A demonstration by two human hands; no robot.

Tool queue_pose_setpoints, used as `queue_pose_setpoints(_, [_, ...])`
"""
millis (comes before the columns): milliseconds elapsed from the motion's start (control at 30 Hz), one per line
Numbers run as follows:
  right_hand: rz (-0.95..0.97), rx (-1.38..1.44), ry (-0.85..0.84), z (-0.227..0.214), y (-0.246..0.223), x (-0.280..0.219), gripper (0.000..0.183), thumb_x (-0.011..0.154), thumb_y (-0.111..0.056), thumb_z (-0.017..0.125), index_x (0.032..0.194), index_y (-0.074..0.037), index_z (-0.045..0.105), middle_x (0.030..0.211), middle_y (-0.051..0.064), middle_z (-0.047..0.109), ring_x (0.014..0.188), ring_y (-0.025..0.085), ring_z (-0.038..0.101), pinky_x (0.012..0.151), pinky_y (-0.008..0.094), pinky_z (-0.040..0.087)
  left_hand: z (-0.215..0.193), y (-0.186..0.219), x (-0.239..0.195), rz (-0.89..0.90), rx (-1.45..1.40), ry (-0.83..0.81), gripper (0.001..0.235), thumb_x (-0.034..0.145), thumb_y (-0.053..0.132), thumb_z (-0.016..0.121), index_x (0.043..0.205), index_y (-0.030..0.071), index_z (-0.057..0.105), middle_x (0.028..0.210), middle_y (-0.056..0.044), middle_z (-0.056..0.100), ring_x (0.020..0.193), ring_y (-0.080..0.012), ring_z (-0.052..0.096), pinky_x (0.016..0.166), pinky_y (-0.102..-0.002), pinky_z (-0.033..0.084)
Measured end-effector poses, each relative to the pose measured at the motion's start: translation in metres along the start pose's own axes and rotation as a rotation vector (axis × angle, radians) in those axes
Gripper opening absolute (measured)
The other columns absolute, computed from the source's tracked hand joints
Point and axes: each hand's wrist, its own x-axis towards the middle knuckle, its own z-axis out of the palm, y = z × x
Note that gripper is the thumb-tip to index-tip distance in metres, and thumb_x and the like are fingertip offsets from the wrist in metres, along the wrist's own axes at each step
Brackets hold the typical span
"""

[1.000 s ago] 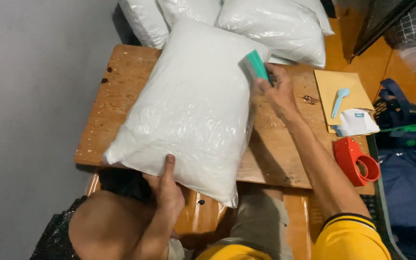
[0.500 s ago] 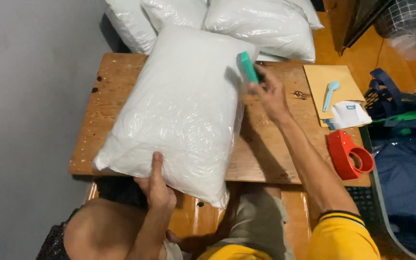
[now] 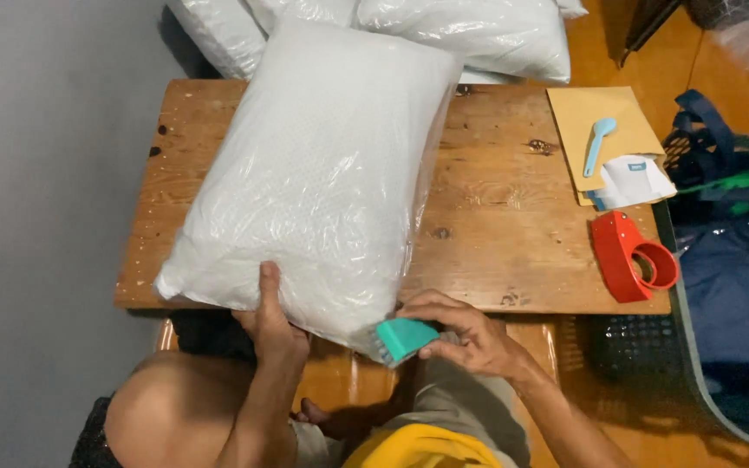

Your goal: Smoothing the plastic packaging of a pillow using a small hand tool to remove wrinkles or air.

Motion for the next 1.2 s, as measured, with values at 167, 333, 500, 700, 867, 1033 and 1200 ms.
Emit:
queue_pose_setpoints(167, [-0.116,-0.106,0.38,0.032,0.01,0.003,0.064,0.078,-0.02,0.087,0.132,0.006,0.062,0.115,0.018,0.064,0.102,0.031,0.065,0.093,0.045,0.054,-0.005,0.0,-0.007,0.015,0.037,-0.031,0.08,0.079,0.035,0.09,0.131,0.009,0.036,0.119,-0.012,0.054,0.113,-0.0236,0.058,0.097,-0.046,0.055])
queue_pose_setpoints(333, [0.486,-0.071,0.831,0.033,0.098,0.003,0.048,0.097,-0.018,0.067,0.134,0.008,0.051,0.112,0.028,0.064,0.106,0.04,0.066,0.091,0.053,0.05,-0.015,-0.005,0.015,-0.025,0.064,-0.01,0.089,0.083,0.046,0.087,0.146,0.01,0.035,0.14,-0.021,0.048,0.135,-0.0382,0.048,0.109,-0.069,0.041])
queue_pose_setpoints(500, [0.414,0.07,0.921,0.081,0.011,-0.031,0.052,0.093,-0.021,0.067,0.138,-0.001,0.049,0.113,0.014,0.064,0.104,0.023,0.062,0.092,0.037,0.05,-0.051,0.019,0.08,0.311,0.292,0.223,0.096,0.097,0.052,0.086,0.159,0.026,0.017,0.163,-0.016,0.019,0.153,-0.0377,0.025,0.115,-0.064,0.032])
queue_pose_setpoints(700, [0.382,0.116,0.734,0.118,0.006,-0.028,0.053,0.093,-0.026,0.065,0.14,-0.008,0.049,0.132,0.007,0.059,0.124,0.016,0.052,0.11,0.029,0.037,-0.051,0.038,0.083,0.422,0.817,-0.03,0.072,0.09,0.062,0.061,0.135,0.005,0.058,0.134,-0.013,0.058,0.122,-0.0279,0.055,0.103,-0.039,0.043])
queue_pose_setpoints(867, [0.335,-0.106,1.014,0.047,0.032,-0.002,0.054,0.099,-0.026,0.055,0.145,-0.002,0.042,0.144,0.015,0.05,0.134,0.022,0.045,0.117,0.032,0.031,-0.072,0.032,0.052,0.482,1.227,-0.077,0.064,0.087,0.067,0.067,0.093,0.002,0.066,0.1,-0.019,0.074,0.097,-0.0395,0.065,0.087,-0.046,0.046])
queue_pose_setpoints(1033, [0.376,-0.454,1.043,-0.043,0.053,0.008,0.057,0.099,-0.031,0.055,0.149,-0.005,0.046,0.145,0.02,0.051,0.135,0.033,0.049,0.115,0.042,0.035,-0.048,0.036,0.01,0.115,1.582,-0.282,0.088,0.074,0.078,0.058,0.127,0.012,0.034,0.103,-0.018,0.077,0.12,-0.0452,0.061,0.097,-0.053,0.043])
queue_pose_setpoints(1200, [-0.073,-0.857,0.739,0.035,-0.007,0.043,0.066,0.103,-0.024,0.065,0.16,-0.022,0.031,0.116,0.021,0.059,0.101,0.034,0.054,0.078,0.047,0.046,-0.039,0.013,0.027,1.28,1.218,-0.503,0.087,0.089,0.055,0.064,0.152,0.007,0.029,0.152,-0.018,0.026,0.14,-0.0445,0.023,0.11,-0.067,0.024])
